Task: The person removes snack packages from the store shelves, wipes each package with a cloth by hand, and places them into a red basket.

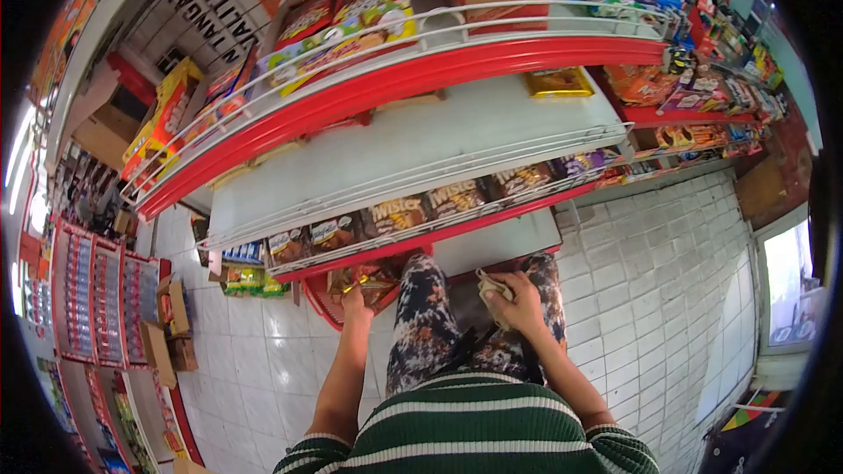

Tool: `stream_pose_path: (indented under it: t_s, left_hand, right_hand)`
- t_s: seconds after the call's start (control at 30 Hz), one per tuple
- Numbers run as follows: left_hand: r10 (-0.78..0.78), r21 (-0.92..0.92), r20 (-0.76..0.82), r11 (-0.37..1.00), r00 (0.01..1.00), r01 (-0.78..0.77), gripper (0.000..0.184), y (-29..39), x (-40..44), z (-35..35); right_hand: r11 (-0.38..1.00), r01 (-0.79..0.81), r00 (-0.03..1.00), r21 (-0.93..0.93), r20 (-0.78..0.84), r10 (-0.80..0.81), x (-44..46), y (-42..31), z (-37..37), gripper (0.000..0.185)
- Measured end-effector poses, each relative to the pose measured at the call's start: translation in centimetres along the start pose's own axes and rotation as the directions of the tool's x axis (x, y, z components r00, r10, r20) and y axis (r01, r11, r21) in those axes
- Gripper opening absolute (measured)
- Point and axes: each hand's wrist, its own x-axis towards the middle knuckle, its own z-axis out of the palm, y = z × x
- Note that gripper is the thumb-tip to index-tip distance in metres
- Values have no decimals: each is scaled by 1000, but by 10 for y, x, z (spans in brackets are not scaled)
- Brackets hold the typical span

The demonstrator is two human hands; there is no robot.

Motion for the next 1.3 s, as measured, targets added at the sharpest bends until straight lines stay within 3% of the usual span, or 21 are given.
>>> stream_pose_path:
  t_s: [0.03,0.07,0.13,0.23,0.27,0.33,0.47,0.53,0.6,0.63,0.7,0.83,0.9,0.93,1.0,1.03,1.1,1.13,1.2,1.23,1.3]
  left_hand:
    - [31,65,0,997,1000,-31,27,-3,-1,17]
    - [108,147,-65,984,992,-98,14,13,-48,57]
    - [283,191,350,912,893,-363,9,23,-99,109]
    - [252,293,639,793,726,-534,12,53,-177,196]
    - [315,202,723,756,616,-623,10,52,-182,219]
    - [460,87,794,562,398,-823,10,61,-201,272]
    - [512,61,844,201,157,-978,7,75,-209,371]
    - [491,100,853,176,175,-979,13,65,-173,421]
    - [248,437,759,492,602,-753,18,66,-147,464]
    - [251,432,764,486,595,-760,18,68,-136,479]
    - [101,615,577,599,811,-512,20,68,-118,506]
    - [133,612,519,631,844,-476,18,63,-92,530]
    - [359,459,523,645,773,-610,20,52,-67,538]
    - [359,462,526,640,771,-614,20,47,-47,542]
    - [429,573,656,252,621,-780,24,40,-13,547]
    - [427,574,658,248,620,-780,24,46,-37,542]
    - [151,653,534,552,832,-519,25,66,-113,526]
    - [150,653,535,550,831,-520,25,67,-108,525]
    - [-98,394,672,887,734,-242,24,68,-97,522]
    - [-98,395,673,886,733,-244,24,74,-112,516]
    - [18,131,830,965,558,-226,22,84,-147,496]
  right_hand:
    - [1000,1,1000,-7,-17,-1,-2,4,-4,33]
    - [1000,-6,999,12,-38,6,-3,7,-7,33]
    - [998,-23,997,62,-66,28,-5,10,-13,33]
    - [989,-12,996,148,-82,25,-2,19,-19,32]
    - [990,-5,997,142,-76,16,-1,20,-21,31]
    - [989,35,995,145,-98,-21,3,10,-30,31]
    - [982,69,987,174,-155,-42,4,4,-49,31]
    - [975,74,981,208,-189,-34,1,6,-58,32]
    - [968,55,977,244,-211,-3,-2,25,-60,32]
    - [960,30,973,279,-227,36,-3,36,-60,32]
    - [954,35,965,298,-257,45,-7,47,-65,31]
    - [939,-17,952,344,-281,120,-13,50,-83,30]
    - [929,-40,947,369,-282,153,-13,58,-85,31]
    - [927,-40,946,374,-285,155,-13,58,-86,31]
    - [920,-70,944,385,-271,185,-12,58,-87,31]
    - [918,-71,944,389,-272,188,-11,58,-87,31]
    - [903,-42,945,428,-276,175,-10,57,-86,31]
    - [902,-42,945,429,-277,176,-9,55,-86,31]
    - [900,-20,947,435,-280,157,-8,50,-88,30]
    - [899,-19,946,437,-283,157,-9,53,-87,30]
    - [847,-23,941,531,-276,198,-8,62,-83,30]
